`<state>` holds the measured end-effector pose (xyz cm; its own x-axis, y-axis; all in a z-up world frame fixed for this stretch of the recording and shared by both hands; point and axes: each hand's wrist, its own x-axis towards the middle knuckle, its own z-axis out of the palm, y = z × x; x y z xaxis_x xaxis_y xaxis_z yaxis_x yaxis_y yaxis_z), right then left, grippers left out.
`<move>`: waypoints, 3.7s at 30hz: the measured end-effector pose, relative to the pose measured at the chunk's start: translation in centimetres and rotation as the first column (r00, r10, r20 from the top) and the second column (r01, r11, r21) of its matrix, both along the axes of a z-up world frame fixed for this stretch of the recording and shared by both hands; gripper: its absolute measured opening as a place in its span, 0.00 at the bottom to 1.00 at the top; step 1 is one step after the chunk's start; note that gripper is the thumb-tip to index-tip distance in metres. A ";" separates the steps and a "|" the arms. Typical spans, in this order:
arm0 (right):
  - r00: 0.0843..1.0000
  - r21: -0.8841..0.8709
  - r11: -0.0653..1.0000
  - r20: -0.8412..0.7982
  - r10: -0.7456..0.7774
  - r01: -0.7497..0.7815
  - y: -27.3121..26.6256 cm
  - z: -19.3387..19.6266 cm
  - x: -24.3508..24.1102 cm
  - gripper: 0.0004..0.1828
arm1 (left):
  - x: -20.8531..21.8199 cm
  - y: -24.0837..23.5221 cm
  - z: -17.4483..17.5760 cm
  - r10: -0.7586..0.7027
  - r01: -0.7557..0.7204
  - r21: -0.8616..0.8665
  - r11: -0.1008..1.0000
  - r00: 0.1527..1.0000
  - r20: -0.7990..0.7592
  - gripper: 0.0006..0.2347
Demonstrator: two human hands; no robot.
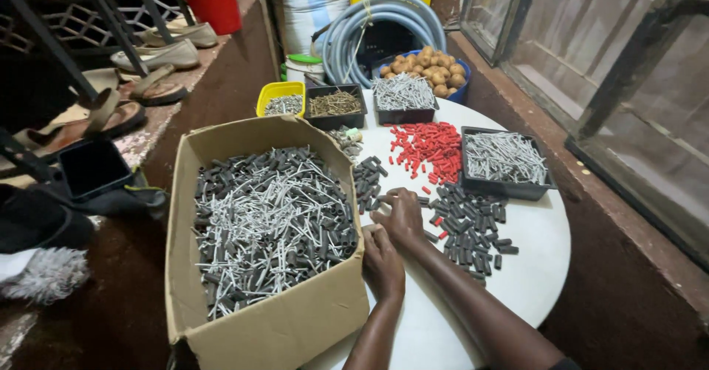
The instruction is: The person sits on the floor and assembles wall plugs and nails by hand. They pick up a black plastic wall plug and a nail, insert the nail into the plug, and place the assembled fastener on the table. The person repeats this process continuously, handling items from a large cardboard box and smaller containers.
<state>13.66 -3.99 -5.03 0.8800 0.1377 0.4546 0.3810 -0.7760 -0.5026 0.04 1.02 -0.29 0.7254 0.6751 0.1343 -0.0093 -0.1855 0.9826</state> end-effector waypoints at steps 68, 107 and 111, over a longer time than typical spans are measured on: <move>0.965 0.853 0.459 -0.182 -0.187 0.250 -22.2 0.7 -9.1 0.10 | 1.1 -0.6 -1.2 -0.475 0.453 0.479 0.752 0.876 -0.082 0.06; 0.961 0.920 0.339 -0.110 -0.253 0.195 -20.5 1.6 -9.7 0.06 | 7.4 -12.0 2.2 -0.672 0.609 0.785 0.113 0.629 -0.391 0.03; 0.960 0.917 0.341 -0.124 -0.252 0.208 -20.6 1.6 -9.7 0.06 | 6.6 -11.2 3.2 -0.719 0.653 0.733 0.192 0.602 -0.348 0.03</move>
<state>3.98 -24.54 -3.40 0.7872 -0.5867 0.1900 0.2992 0.0940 -0.9496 6.67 -10.13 2.92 0.8155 -0.4818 0.3206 -0.5787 -0.6858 0.4414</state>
